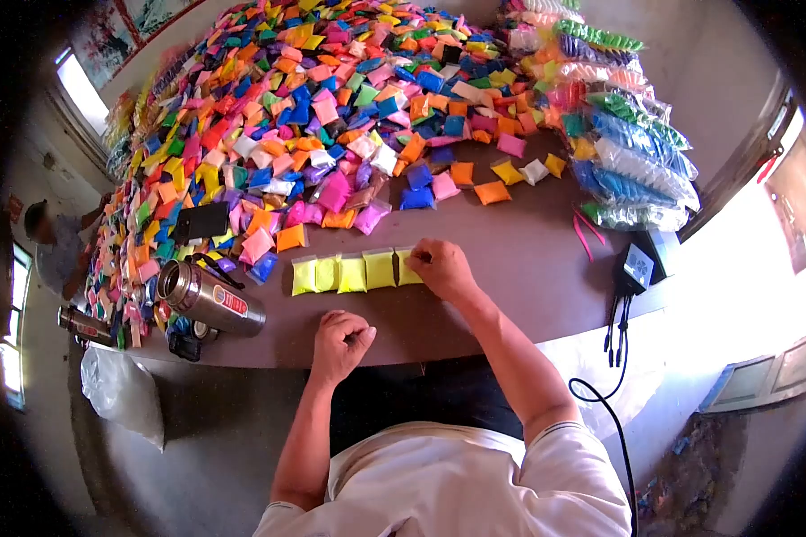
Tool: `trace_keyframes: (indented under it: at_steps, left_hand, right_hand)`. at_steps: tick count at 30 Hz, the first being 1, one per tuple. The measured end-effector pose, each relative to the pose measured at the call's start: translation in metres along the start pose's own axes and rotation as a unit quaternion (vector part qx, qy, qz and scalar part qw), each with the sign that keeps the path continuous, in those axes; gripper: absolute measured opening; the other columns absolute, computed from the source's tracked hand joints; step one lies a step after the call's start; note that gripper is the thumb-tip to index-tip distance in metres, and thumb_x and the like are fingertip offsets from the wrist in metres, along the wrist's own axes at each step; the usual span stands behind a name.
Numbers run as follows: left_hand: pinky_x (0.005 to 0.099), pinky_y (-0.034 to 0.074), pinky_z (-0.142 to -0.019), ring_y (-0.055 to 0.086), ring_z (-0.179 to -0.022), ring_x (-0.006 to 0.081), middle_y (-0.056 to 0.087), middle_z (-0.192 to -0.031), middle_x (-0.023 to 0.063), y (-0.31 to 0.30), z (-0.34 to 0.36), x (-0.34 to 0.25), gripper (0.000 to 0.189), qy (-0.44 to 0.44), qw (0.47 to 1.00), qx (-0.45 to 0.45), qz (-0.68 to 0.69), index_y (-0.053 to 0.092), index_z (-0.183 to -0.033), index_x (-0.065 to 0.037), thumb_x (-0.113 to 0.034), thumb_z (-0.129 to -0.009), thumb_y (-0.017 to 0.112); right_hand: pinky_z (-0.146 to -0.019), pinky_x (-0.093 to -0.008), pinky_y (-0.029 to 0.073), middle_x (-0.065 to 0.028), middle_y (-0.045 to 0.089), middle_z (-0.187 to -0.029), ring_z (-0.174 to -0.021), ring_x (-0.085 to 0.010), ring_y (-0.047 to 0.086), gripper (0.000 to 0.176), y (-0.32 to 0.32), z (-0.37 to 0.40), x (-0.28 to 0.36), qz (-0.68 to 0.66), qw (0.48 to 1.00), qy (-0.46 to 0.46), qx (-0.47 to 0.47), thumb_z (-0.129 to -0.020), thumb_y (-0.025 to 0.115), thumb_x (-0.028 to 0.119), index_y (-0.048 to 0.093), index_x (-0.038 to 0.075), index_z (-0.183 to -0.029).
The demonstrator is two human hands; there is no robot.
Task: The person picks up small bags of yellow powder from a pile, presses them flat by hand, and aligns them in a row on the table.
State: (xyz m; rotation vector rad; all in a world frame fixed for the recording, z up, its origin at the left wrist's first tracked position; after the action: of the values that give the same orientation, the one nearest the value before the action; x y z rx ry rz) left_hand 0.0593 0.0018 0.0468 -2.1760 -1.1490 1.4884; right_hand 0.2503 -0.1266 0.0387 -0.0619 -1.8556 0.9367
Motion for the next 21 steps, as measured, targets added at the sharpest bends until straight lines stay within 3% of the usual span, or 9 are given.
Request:
trace_keyframes:
  at_steps: [2, 5, 7, 13, 17, 19, 21]
  left_hand:
    - [0.0393, 0.045, -0.090, 0.064, -0.079, 0.0260, 0.067, -0.078, 0.0086, 0.002, -0.001, 0.003, 0.024, -0.007, 1.000, 0.006, -0.001, 0.064, -0.074, -0.002, -0.024, -0.084, 0.069]
    - [0.0392, 0.045, -0.089, 0.064, -0.079, 0.0259, 0.067, -0.078, 0.0082, 0.003, 0.000, 0.003, 0.023, -0.004, 1.000, 0.008, -0.002, 0.065, -0.073, -0.003, -0.023, -0.084, 0.069]
    - [0.0390, 0.046, -0.088, 0.064, -0.079, 0.0256, 0.067, -0.078, 0.0079, 0.002, -0.001, 0.002, 0.021, 0.001, 1.000, 0.002, -0.008, 0.065, -0.073, -0.003, -0.022, -0.082, 0.070]
    - [0.0379, 0.046, -0.086, 0.063, -0.076, 0.0249, 0.068, -0.079, 0.0073, 0.001, -0.001, 0.003, 0.015, -0.016, 1.000, -0.004, -0.002, 0.065, -0.071, -0.006, -0.016, -0.077, 0.074]
    - [0.0375, 0.045, -0.085, 0.062, -0.074, 0.0230, 0.066, -0.076, 0.0038, 0.002, 0.000, 0.005, 0.014, -0.010, 1.000, -0.007, 0.003, 0.063, -0.072, -0.009, -0.014, -0.075, 0.075]
    - [0.0383, 0.045, -0.083, 0.061, -0.072, 0.0225, 0.065, -0.073, 0.0023, -0.001, -0.002, 0.001, 0.014, 0.004, 1.000, -0.015, -0.001, 0.062, -0.071, -0.010, -0.013, -0.076, 0.074]
    - [0.0407, 0.045, -0.089, 0.060, -0.067, 0.0226, 0.062, -0.071, 0.0027, 0.001, -0.003, 0.003, 0.015, -0.012, 1.000, 0.017, 0.014, 0.060, -0.072, -0.010, -0.013, -0.077, 0.074]
  right_hand:
    - [-0.066, -0.0393, 0.050, -0.0190, 0.064, -0.072, -0.071, -0.0366, 0.064, 0.014, -0.012, -0.012, 0.010, -0.043, 0.993, -0.057, -0.097, -0.083, 0.062, 0.014, 0.065, 0.001, -0.080]
    - [-0.068, -0.0404, 0.050, -0.0202, 0.063, -0.072, -0.071, -0.0373, 0.064, 0.014, -0.024, -0.052, 0.018, -0.042, 0.987, -0.046, -0.150, -0.083, 0.060, 0.013, 0.066, 0.001, -0.084]
    - [-0.068, -0.0419, 0.050, -0.0203, 0.064, -0.074, -0.074, -0.0385, 0.064, 0.015, -0.031, -0.088, 0.024, -0.007, 0.979, -0.093, -0.181, -0.085, 0.059, 0.015, 0.066, 0.002, -0.087]
    - [-0.068, -0.0438, 0.049, -0.0209, 0.065, -0.079, -0.079, -0.0400, 0.065, 0.017, -0.034, -0.182, 0.030, -0.100, 0.976, -0.089, -0.170, -0.087, 0.058, 0.017, 0.062, 0.001, -0.081]
    - [-0.070, -0.0455, 0.050, -0.0217, 0.066, -0.086, -0.085, -0.0416, 0.064, 0.014, -0.019, -0.235, 0.017, -0.051, 0.987, -0.066, -0.134, -0.087, 0.055, 0.016, 0.064, 0.005, -0.086]
    - [-0.073, -0.0481, 0.050, -0.0215, 0.066, -0.089, -0.087, -0.0421, 0.063, 0.016, -0.013, -0.249, 0.015, 0.050, 0.985, -0.063, -0.154, -0.087, 0.052, 0.017, 0.064, 0.007, -0.087]
    - [-0.076, -0.0496, 0.050, -0.0212, 0.066, -0.092, -0.090, -0.0424, 0.063, 0.018, 0.000, -0.262, 0.006, 0.043, 0.989, -0.049, -0.129, -0.088, 0.051, 0.019, 0.064, 0.008, -0.088]
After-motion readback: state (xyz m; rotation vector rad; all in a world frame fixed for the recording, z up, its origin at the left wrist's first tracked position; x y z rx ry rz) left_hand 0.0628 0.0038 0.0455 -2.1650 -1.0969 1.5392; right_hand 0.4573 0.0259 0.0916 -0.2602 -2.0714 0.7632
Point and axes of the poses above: each hand's wrist, its own z-axis away from the middle knuckle, its own y-axis out of the palm, x = y × z, the point moved 7 cm from there along -z, towards the middle knuckle
